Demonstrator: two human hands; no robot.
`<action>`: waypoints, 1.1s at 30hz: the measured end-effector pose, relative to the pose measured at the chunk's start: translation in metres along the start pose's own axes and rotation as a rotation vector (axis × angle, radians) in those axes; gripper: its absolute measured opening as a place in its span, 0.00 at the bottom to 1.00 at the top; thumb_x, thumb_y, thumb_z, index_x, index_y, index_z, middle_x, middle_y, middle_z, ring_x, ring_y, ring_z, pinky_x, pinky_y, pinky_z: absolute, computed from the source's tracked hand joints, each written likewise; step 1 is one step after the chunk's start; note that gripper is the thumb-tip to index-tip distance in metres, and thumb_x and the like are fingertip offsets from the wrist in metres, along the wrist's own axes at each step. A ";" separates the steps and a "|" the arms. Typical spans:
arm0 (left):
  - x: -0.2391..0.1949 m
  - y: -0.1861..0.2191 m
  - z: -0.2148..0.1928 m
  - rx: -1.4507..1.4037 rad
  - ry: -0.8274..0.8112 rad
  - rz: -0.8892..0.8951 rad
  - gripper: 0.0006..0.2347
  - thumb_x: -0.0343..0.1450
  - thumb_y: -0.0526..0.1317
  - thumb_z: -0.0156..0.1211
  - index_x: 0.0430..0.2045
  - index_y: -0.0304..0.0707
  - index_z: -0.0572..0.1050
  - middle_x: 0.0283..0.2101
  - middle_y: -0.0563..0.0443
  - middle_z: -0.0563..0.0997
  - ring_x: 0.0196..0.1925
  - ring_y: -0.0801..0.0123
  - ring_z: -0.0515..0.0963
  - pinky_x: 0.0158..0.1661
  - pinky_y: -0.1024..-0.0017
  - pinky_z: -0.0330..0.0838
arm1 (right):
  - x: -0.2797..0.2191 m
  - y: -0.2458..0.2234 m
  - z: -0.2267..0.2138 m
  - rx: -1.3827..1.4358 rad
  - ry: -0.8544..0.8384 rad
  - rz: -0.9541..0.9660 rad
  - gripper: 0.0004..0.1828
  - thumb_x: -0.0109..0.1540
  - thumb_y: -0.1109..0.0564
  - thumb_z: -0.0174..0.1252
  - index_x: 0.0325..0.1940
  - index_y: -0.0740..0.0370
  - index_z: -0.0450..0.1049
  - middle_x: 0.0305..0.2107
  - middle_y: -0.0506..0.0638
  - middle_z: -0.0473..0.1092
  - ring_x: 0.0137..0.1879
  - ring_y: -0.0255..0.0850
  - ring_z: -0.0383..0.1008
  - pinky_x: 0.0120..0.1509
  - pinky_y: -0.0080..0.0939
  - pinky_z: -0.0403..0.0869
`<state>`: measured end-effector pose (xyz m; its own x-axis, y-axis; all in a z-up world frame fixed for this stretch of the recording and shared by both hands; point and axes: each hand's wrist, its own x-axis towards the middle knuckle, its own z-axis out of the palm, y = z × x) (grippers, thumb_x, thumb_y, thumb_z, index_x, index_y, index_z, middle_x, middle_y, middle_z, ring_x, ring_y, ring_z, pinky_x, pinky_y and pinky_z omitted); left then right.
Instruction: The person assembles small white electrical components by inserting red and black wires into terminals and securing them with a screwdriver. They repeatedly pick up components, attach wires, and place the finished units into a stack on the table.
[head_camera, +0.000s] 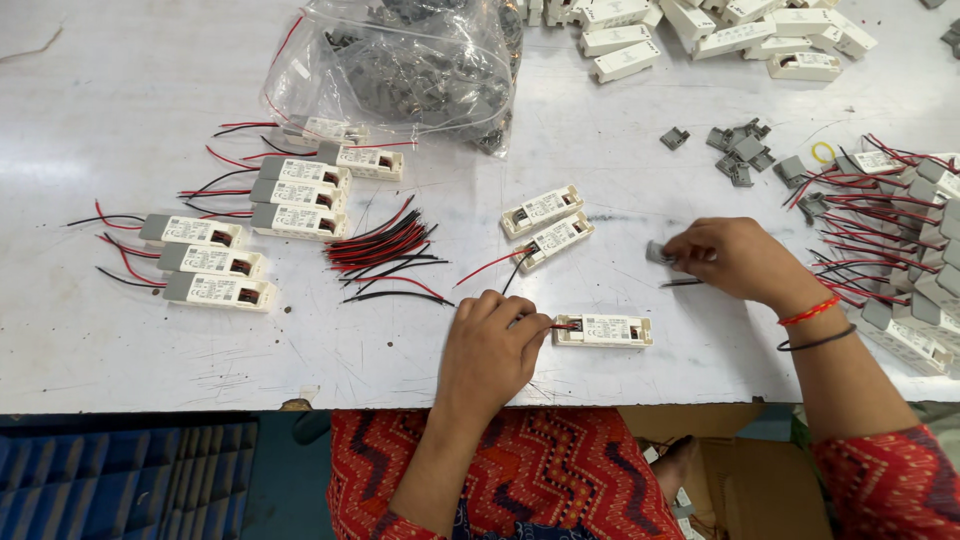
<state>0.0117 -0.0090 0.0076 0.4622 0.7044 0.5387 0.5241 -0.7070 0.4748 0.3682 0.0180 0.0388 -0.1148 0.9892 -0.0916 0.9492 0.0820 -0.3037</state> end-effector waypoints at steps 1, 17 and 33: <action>0.000 0.000 0.000 0.000 -0.001 -0.002 0.04 0.70 0.39 0.64 0.32 0.43 0.83 0.38 0.57 0.82 0.42 0.65 0.75 0.44 0.63 0.66 | -0.001 0.002 0.003 0.017 0.025 -0.009 0.13 0.59 0.60 0.65 0.47 0.55 0.83 0.42 0.48 0.78 0.41 0.44 0.81 0.47 0.41 0.79; 0.000 0.000 0.001 0.005 -0.018 -0.023 0.04 0.70 0.38 0.64 0.33 0.44 0.83 0.37 0.57 0.81 0.39 0.65 0.75 0.42 0.64 0.66 | -0.003 -0.016 0.009 0.172 0.149 0.008 0.21 0.58 0.50 0.68 0.53 0.60 0.79 0.41 0.54 0.76 0.40 0.41 0.78 0.46 0.41 0.77; 0.002 -0.001 -0.002 -0.040 -0.029 -0.033 0.04 0.68 0.41 0.67 0.33 0.47 0.84 0.36 0.59 0.80 0.39 0.65 0.75 0.42 0.64 0.66 | -0.038 -0.119 0.055 0.349 0.294 -0.349 0.12 0.56 0.67 0.63 0.42 0.58 0.80 0.37 0.49 0.79 0.40 0.42 0.81 0.44 0.40 0.79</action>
